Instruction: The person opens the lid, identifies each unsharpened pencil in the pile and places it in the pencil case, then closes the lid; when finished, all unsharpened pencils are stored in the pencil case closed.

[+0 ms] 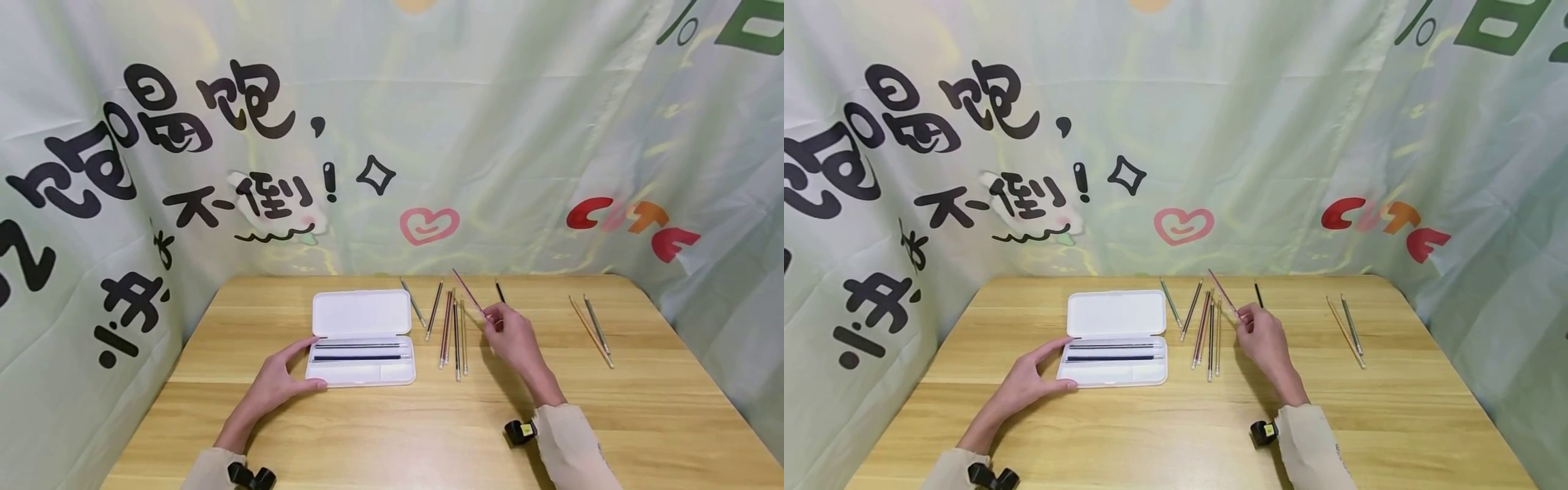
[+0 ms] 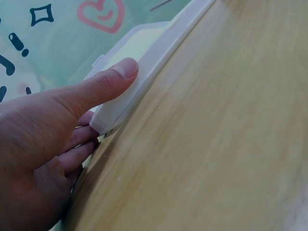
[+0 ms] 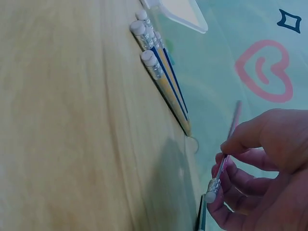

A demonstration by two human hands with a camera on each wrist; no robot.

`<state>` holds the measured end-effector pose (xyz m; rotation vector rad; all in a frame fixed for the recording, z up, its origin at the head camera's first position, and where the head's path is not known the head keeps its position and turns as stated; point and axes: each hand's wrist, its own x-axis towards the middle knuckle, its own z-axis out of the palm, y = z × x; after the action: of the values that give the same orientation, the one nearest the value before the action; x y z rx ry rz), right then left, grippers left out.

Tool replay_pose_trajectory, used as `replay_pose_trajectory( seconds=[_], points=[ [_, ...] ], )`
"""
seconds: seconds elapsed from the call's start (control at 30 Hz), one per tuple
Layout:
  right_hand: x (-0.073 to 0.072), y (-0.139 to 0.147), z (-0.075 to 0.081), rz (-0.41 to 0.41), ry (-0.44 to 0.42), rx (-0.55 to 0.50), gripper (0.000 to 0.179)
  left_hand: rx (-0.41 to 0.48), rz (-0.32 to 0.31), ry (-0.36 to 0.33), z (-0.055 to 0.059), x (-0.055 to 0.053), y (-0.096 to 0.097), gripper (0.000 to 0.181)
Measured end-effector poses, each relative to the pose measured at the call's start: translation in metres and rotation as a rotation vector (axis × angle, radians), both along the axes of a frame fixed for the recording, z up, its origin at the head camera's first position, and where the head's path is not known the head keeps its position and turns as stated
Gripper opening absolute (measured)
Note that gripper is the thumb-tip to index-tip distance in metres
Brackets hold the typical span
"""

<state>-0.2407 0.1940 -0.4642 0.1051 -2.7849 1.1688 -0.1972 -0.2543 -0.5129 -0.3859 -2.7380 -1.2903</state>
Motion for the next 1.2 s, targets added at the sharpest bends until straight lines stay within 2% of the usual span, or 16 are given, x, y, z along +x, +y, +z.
replay_pose_trajectory(
  seconds=[0.43,0.63,0.9,1.2],
  points=[
    [0.001,-0.006,-0.001,-0.016,0.053,-0.103,0.017,0.009,-0.004,-0.003,0.0,0.0,0.0,0.085],
    [0.002,-0.016,0.0,0.062,0.111,-0.158,0.016,0.012,-0.004,-0.006,-0.001,0.0,0.0,0.086],
    [0.006,-0.041,-0.004,0.165,0.092,-0.229,0.013,0.014,-0.005,-0.007,0.0,0.0,0.0,0.085],
    [0.014,-0.069,-0.005,0.201,0.089,-0.23,0.01,0.013,-0.002,-0.015,0.001,0.0,0.001,0.085]
  ],
)
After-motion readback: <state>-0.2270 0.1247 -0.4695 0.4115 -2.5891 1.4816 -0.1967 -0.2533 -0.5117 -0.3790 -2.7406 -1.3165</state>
